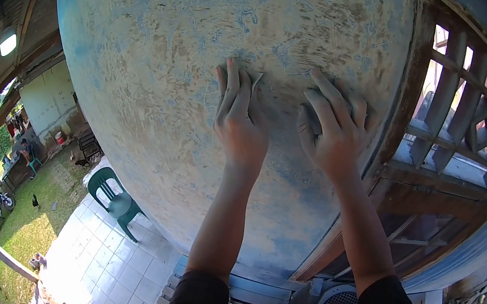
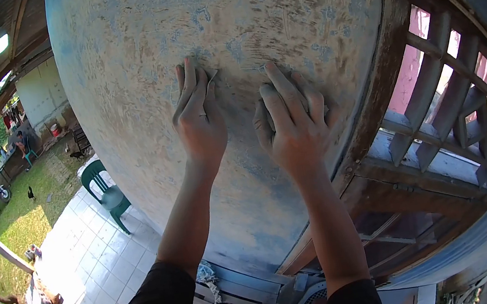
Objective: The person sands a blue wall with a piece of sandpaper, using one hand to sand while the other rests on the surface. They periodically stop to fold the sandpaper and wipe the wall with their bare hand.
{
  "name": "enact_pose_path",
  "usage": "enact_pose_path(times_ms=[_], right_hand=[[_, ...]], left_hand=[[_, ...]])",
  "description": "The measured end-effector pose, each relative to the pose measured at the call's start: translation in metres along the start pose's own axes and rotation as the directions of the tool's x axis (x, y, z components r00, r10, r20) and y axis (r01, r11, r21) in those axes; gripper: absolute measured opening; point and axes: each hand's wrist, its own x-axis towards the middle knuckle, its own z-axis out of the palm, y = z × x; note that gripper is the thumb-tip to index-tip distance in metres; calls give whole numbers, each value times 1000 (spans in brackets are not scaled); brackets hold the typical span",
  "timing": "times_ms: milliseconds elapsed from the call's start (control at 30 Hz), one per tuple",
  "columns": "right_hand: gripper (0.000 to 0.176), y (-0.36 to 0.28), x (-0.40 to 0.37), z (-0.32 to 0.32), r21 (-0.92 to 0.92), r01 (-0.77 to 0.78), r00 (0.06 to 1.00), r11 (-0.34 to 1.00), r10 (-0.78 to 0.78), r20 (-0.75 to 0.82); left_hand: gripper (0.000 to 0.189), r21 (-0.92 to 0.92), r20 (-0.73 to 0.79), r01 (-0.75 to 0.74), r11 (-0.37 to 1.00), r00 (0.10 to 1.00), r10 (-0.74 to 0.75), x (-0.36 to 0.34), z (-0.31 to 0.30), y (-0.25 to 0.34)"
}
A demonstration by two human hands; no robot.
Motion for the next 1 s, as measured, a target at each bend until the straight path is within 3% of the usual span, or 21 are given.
enact_pose_path(times_ms=[167,267,400,500,600,700,833,933,1000], right_hand=[[20,1,-1,-2,13,-3,1000,1000,3,-16],[19,0,-1,-1,-18,-3,1000,1000,2,-21],[18,0,0,1,13,-2,1000,1000,2,-26],[17,1,-2,-2,17,5,1000,1000,-4,-20],[17,2,-2,1,18,3,1000,1000,-3,-24],[17,0,0,4,2,4,1000,1000,-4,-23],[17,-1,-1,0,19,-2,1000,1000,3,-20],[14,2,-4,5,55,11,999,998,-9,-50],[13,3,-2,2,56,32,999,998,-30,-44]], left_hand=[[36,27,124,48,998,991,-51,-74,-11,4],[35,14,85,-11,1000,996,10,-70,-5,-4],[35,-16,41,-18,1000,999,19,23,-3,7],[35,-23,75,-8,1000,997,10,3,-7,-1],[34,24,105,46,999,993,-49,-64,-13,-2],[33,-1,92,-56,998,994,55,-68,-6,-17],[34,-29,70,-16,999,997,18,3,-5,-5],[36,-21,45,-13,1000,999,14,-10,-1,2],[38,-32,128,-44,998,991,48,-52,-6,4]])
